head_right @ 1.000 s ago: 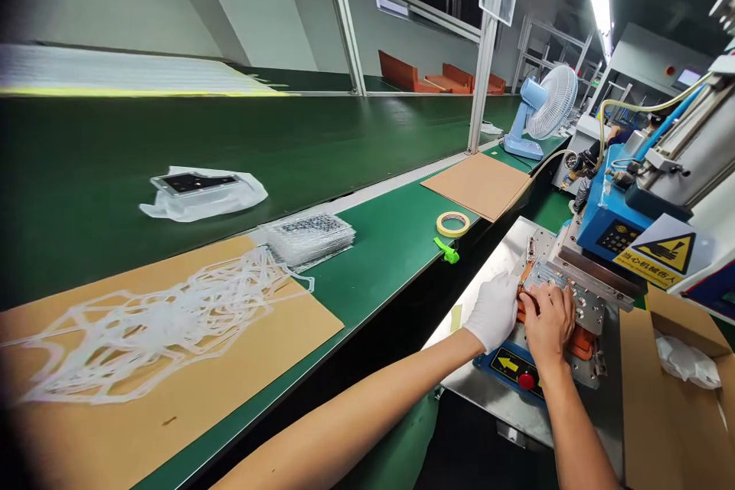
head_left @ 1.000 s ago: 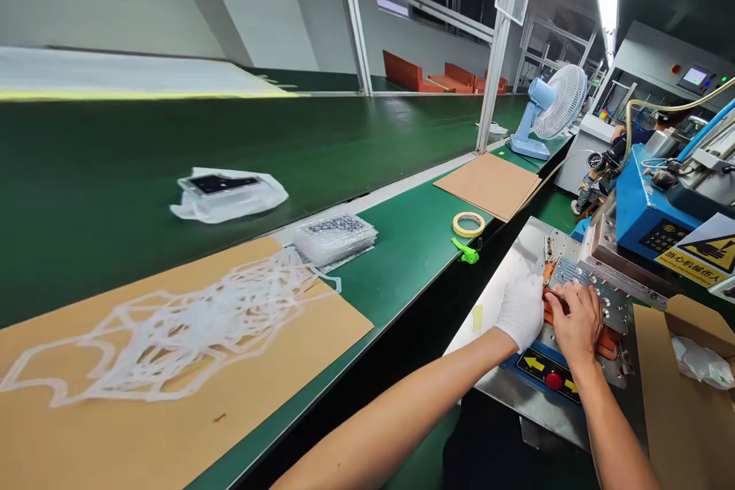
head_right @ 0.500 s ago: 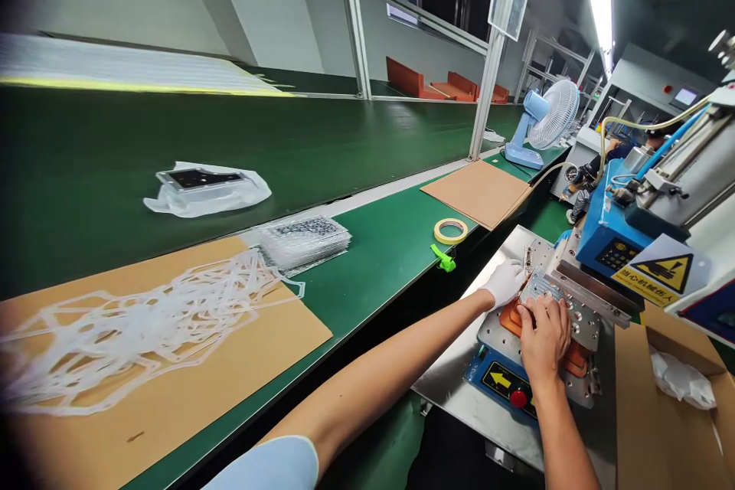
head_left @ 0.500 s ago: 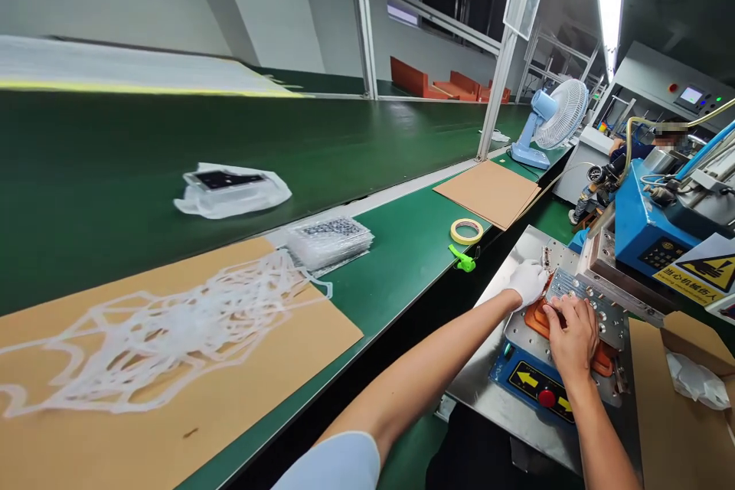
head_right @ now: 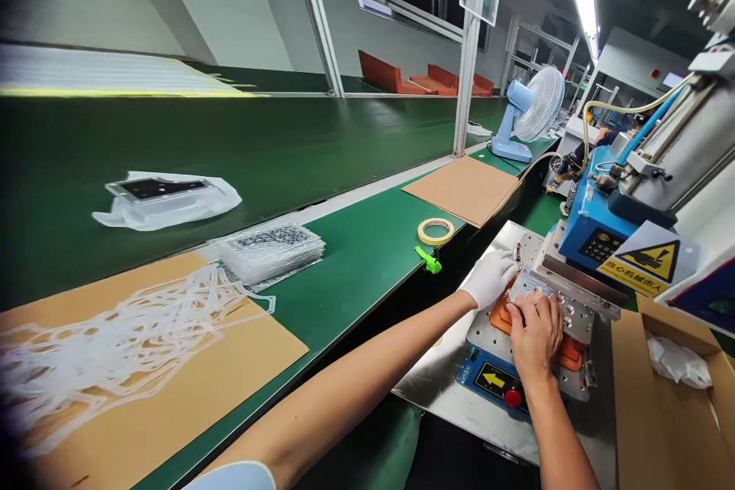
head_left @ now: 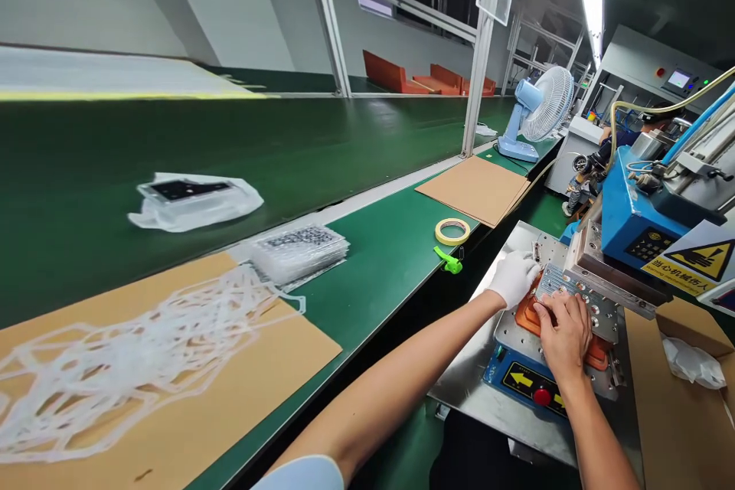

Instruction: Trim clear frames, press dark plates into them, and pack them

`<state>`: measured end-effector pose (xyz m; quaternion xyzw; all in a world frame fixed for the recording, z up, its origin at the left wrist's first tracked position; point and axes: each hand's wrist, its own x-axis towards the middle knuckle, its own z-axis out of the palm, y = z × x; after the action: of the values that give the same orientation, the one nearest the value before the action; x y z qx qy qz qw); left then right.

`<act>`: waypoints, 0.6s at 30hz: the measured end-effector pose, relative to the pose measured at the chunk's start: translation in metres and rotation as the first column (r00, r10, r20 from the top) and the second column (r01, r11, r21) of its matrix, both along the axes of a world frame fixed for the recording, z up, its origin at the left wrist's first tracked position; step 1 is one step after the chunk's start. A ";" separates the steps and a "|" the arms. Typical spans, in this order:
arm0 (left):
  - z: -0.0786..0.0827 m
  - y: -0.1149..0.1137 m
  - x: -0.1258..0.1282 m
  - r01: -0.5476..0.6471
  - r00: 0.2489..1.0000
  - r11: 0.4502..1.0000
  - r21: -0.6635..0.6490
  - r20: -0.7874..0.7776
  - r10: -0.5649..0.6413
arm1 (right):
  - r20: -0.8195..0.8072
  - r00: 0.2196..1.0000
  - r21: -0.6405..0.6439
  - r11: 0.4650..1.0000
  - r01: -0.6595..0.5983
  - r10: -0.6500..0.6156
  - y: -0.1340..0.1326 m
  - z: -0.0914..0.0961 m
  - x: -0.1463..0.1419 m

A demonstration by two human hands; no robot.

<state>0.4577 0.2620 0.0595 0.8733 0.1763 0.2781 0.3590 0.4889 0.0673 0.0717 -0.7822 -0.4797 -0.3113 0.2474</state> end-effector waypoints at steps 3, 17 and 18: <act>-0.007 -0.006 -0.009 0.075 0.997 0.997 -0.006 0.015 -0.075 | -0.005 1.000 -0.009 1.000 0.013 -0.013 -0.001 -0.002 -0.001; -0.004 -0.032 -0.048 0.078 0.997 0.941 -0.330 0.053 -0.064 | -0.142 0.971 0.009 0.981 -0.192 0.192 -0.045 0.017 -0.010; -0.011 -0.038 -0.061 0.042 0.999 0.931 -0.362 0.036 -0.031 | -0.160 0.971 0.073 0.983 -0.168 0.178 -0.064 0.013 -0.012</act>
<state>0.3970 0.2242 0.0485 0.7909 0.2028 0.2471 0.5218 0.4769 0.0033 0.0850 -0.7528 -0.5144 -0.2366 0.3357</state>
